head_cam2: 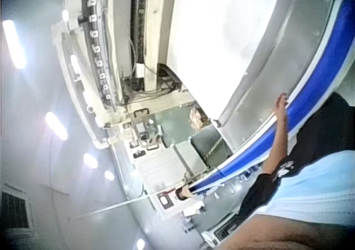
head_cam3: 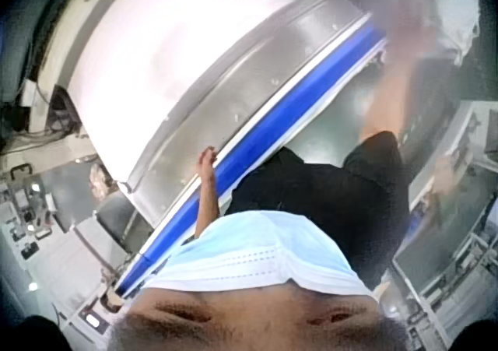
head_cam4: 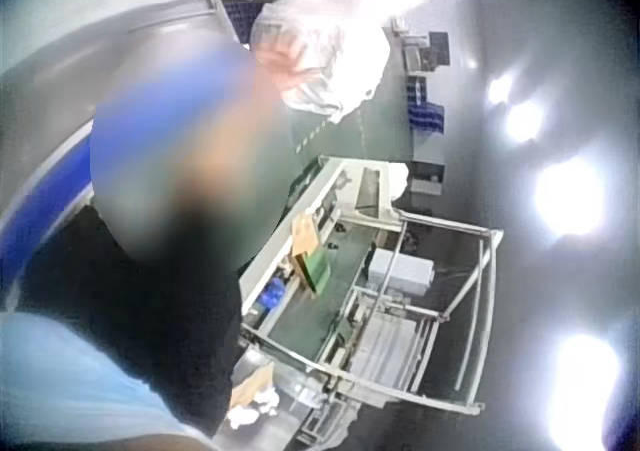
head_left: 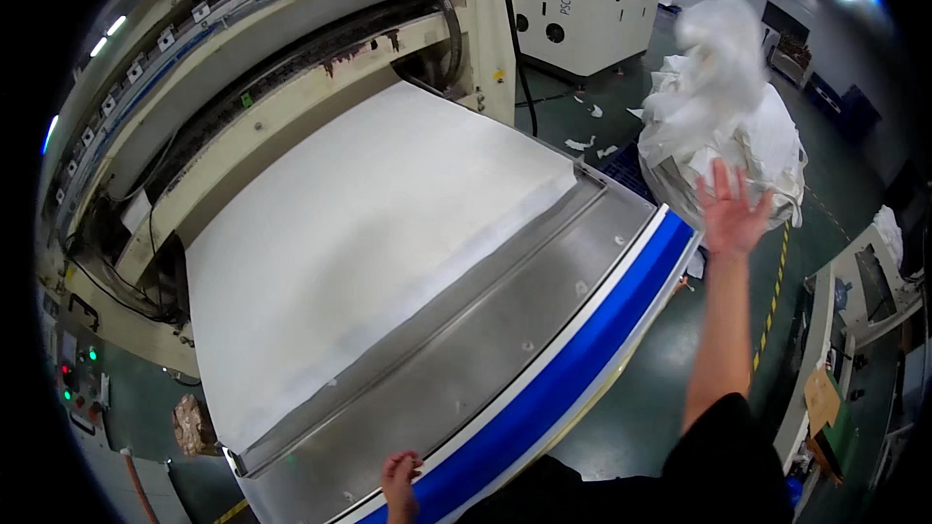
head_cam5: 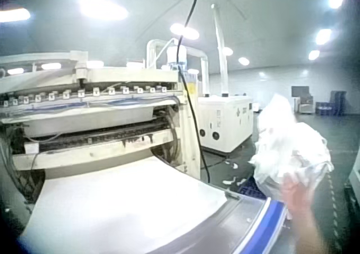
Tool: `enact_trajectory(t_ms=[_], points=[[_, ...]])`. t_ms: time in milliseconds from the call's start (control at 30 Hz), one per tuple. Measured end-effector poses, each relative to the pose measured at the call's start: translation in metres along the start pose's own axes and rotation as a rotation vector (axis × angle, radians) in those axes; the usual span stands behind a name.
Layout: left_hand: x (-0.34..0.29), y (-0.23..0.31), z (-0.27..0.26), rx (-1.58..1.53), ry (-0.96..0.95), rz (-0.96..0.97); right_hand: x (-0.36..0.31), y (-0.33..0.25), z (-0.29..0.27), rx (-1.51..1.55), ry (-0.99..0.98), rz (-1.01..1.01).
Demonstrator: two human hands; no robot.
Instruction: The person repeatedly folds a large white fabric sheet on a metal table in a factory setting. They align the edges and fold the fabric over itself multiple times, stacking the folded layers on the table.
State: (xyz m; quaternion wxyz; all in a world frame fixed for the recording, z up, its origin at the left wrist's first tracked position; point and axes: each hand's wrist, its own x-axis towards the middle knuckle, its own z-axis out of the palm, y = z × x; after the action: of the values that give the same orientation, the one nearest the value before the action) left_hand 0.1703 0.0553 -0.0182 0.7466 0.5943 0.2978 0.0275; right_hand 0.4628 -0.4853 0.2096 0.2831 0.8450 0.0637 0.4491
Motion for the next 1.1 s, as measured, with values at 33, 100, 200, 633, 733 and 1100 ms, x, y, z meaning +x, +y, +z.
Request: enact_trajectory(t_ms=[33, 100, 200, 633, 733, 1100], points=[[0.000, -0.004, 0.008, 0.024, -0.004, -0.062, -0.003, 0.028, 0.001, -0.151, 0.070, 0.011], [-0.004, -0.011, 0.015, 0.035, 0.010, -0.158, -0.012, -0.002, 0.006, 0.768, -0.066, 0.608], [-0.008, -0.021, 0.022, 0.052, -0.064, -0.214, -0.065, -0.074, 0.006, 2.153, -0.353, 1.445], [-0.002, -0.016, 0.029, 0.241, -0.140, -0.249, -0.179, -0.325, -0.143, 2.006, -1.955, 0.689], [-0.007, -0.018, 0.024, 0.247, -0.122, -0.259, -0.180, -0.332, -0.139, 2.017, -1.795, 0.388], [-0.023, -0.021, 0.033, 0.298, -0.354, -0.259, -0.152, -0.271, -0.155, 2.072, -1.547, 0.691]])
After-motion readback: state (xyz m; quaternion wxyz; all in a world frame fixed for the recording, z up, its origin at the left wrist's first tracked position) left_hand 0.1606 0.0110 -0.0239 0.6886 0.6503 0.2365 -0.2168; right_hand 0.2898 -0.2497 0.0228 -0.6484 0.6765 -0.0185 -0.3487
